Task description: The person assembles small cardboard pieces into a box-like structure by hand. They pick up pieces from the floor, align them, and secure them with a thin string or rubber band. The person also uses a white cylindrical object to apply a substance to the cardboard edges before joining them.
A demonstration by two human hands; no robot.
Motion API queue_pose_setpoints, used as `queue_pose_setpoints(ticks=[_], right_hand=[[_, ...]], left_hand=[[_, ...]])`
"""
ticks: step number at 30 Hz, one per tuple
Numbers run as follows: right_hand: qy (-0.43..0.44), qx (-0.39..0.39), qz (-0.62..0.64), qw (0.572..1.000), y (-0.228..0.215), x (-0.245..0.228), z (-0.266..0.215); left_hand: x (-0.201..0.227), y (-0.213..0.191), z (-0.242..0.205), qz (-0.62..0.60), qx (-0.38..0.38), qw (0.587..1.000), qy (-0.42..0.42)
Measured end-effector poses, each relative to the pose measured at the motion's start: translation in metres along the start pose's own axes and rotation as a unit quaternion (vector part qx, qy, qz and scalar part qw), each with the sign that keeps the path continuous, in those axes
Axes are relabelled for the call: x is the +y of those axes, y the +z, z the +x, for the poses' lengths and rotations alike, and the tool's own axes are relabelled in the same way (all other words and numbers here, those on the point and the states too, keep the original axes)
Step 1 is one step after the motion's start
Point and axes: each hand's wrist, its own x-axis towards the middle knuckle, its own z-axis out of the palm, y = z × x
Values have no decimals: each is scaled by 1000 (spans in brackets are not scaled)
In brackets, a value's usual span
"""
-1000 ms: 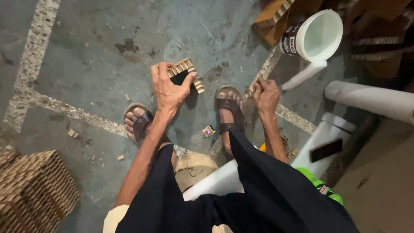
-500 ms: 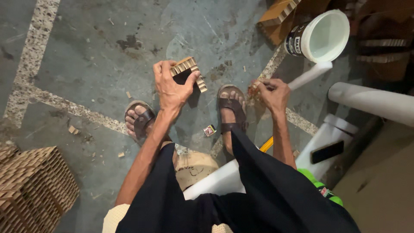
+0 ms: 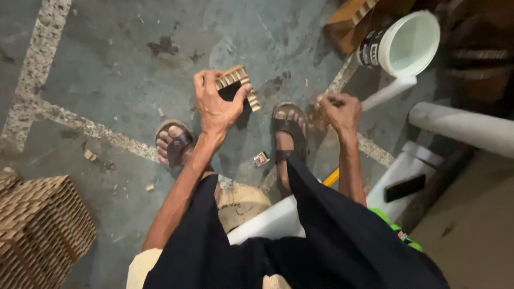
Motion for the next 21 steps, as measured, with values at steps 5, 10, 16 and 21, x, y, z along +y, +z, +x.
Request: queue_pose_setpoints(ticks=[5, 10, 16, 21], right_hand=[[76, 26, 36, 996, 7, -3, -10], [142, -27, 193, 971, 8, -24, -7], [105, -185, 557, 803, 34, -74, -14], [94, -220, 457, 857, 45, -114, -7]], left_hand=[[-1, -1, -3, -7, 0, 1000, 3], [-2, 1, 3, -10, -4, 1000, -10], [2, -1, 4, -2, -8, 1000, -30], [24, -26, 11, 219, 54, 968, 108]])
